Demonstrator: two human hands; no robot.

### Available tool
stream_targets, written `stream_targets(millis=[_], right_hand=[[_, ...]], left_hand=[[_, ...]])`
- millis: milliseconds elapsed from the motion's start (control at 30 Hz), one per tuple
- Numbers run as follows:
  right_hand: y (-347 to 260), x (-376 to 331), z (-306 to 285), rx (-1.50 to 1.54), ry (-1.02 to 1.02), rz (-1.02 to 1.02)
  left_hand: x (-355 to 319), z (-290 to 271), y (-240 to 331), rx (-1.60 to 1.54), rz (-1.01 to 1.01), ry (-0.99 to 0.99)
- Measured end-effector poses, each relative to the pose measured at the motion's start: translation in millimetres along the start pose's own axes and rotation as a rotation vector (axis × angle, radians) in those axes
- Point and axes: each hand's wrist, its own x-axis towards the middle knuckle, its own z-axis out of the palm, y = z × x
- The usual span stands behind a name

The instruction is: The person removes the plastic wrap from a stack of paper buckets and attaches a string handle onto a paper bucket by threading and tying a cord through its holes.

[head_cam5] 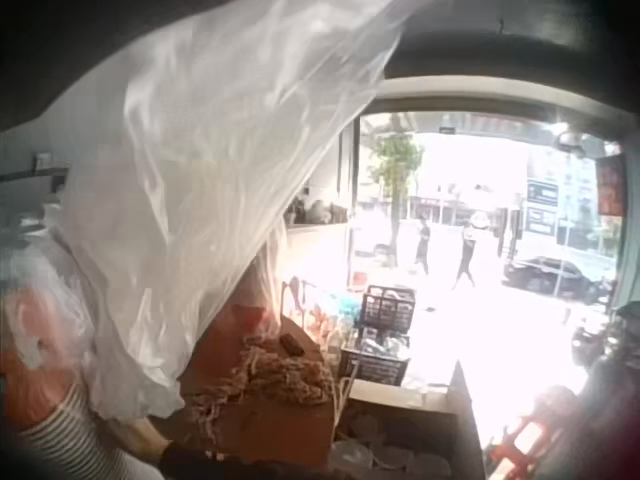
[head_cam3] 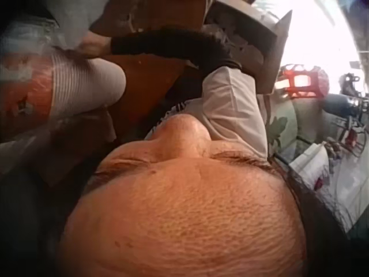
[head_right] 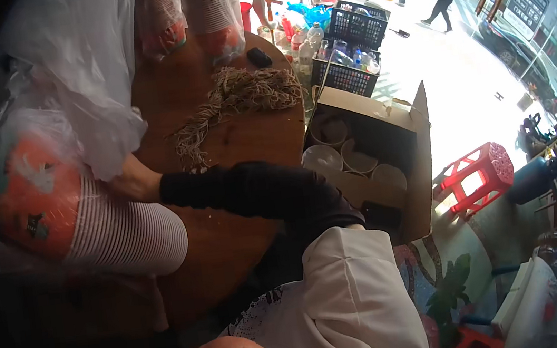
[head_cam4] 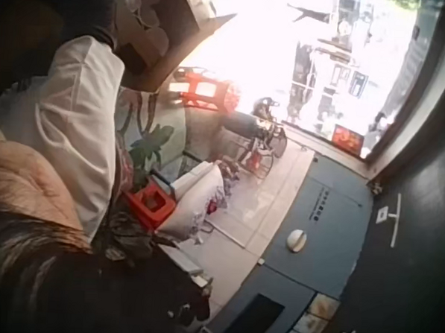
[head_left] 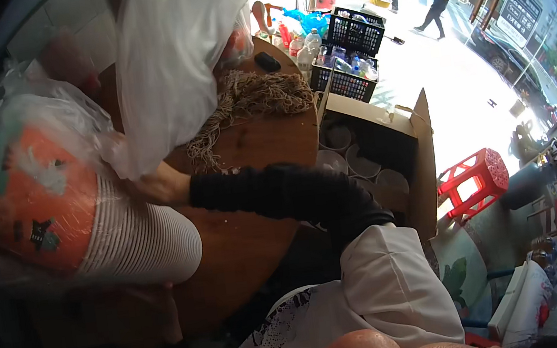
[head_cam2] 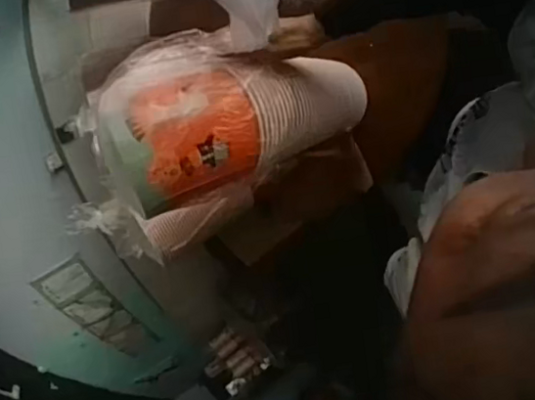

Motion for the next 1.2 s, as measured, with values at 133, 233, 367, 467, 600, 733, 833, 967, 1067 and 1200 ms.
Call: stream_targets(millis=[133,233,367,467,600,733,833,967,1067,1200], right_hand=[[16.3,-51.6,58.3,0.47,-0.1,0.271],[11.8,-55.8,58.7,0.583,-0.034,0.499],[-3.9,-14.5,32.7,0.988,0.109,0.792],[0.0,0.8,35.6,0.959,0.288,0.723],[58.8,2.2,24.5,0.783,0.245,0.803],[52.5,72.0,38.4,0.613,0.029,1.316],[104.7,58.1,44.6,0.523,-0.062,1.032],[148.6,95.6,41.2,0.716,0.191,0.938],[169.9,157.0,13.8,1.153,0.448,0.706],[189.1,255.2,-142.5,1.008,0.693,-0.225]], left_hand=[[-52.3,-53.5,-17.3,-0.094,-0.119,-0.108],[-60.4,-52.0,-35.4,-0.173,-0.229,-0.196],[-94.6,-96.6,-74.1,-0.255,-0.385,-0.322],[-49.5,-110.7,-123.9,-0.241,-0.545,-0.347],[39.6,-36.6,-135.9,-0.233,-0.746,-0.359],[28.3,-61.8,-162.7,-0.145,-0.834,-0.346],[40.4,-46.6,-152.9,-0.085,-0.826,-0.343],[31.2,-21.0,-86.3,0.228,-0.329,-0.403],[17.3,-17.9,-93.5,0.656,0.014,-0.461],[35.5,28.1,-102.2,0.517,0.105,-0.412]])
